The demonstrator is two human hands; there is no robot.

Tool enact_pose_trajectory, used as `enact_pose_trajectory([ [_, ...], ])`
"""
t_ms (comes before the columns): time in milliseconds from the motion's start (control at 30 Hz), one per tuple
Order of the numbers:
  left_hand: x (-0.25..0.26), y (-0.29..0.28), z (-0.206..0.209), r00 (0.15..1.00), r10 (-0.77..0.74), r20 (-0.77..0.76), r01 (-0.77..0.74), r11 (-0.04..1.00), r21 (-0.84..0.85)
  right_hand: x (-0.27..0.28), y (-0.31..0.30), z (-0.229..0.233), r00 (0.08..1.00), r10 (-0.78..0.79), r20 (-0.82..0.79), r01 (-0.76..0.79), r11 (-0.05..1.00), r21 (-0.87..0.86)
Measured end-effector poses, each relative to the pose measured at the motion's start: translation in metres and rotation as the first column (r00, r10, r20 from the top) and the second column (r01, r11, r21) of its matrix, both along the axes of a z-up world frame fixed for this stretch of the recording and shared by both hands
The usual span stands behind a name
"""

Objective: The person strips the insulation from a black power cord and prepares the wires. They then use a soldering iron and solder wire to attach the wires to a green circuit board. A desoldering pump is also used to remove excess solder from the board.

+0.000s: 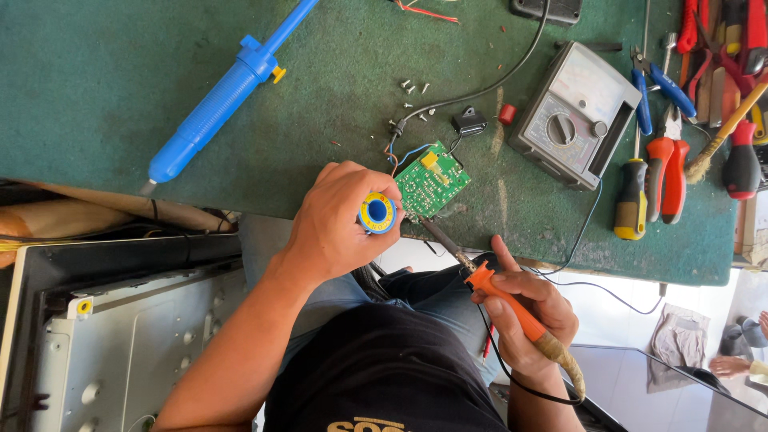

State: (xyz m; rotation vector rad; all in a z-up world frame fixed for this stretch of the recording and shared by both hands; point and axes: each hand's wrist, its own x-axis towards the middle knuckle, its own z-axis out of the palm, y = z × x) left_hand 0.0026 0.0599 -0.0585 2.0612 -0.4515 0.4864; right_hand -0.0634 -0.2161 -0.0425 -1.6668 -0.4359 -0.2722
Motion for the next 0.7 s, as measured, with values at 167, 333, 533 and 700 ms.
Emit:
enact_pose_trajectory([
  [167,-0.002,0.0,0.01,1.0,0.028,0.0,-0.028,0.997,-0.074,-0.001,0.0,-0.002,1.0,-0.016,0.002,0.016,1.0,0.003],
  [333,-0.001,0.002,0.006,1.0,0.003,-0.012,-0.003,0.999,-0.046,0.001,0.001,-0.002,1.0,0.0,0.013,0.0,0.999,0.037],
  [533,-0.001,0.003,0.005,1.0,-0.021,-0.019,0.02,0.999,-0.034,0.001,0.003,0.003,1.0,0.009,0.015,-0.008,1.0,-0.02],
  [700,0.0,0.003,0.002,0.999,-0.025,-0.02,0.025,0.999,-0.021,0.0,0.001,0.001,1.0,-0.004,0.009,0.004,1.0,-0.013],
])
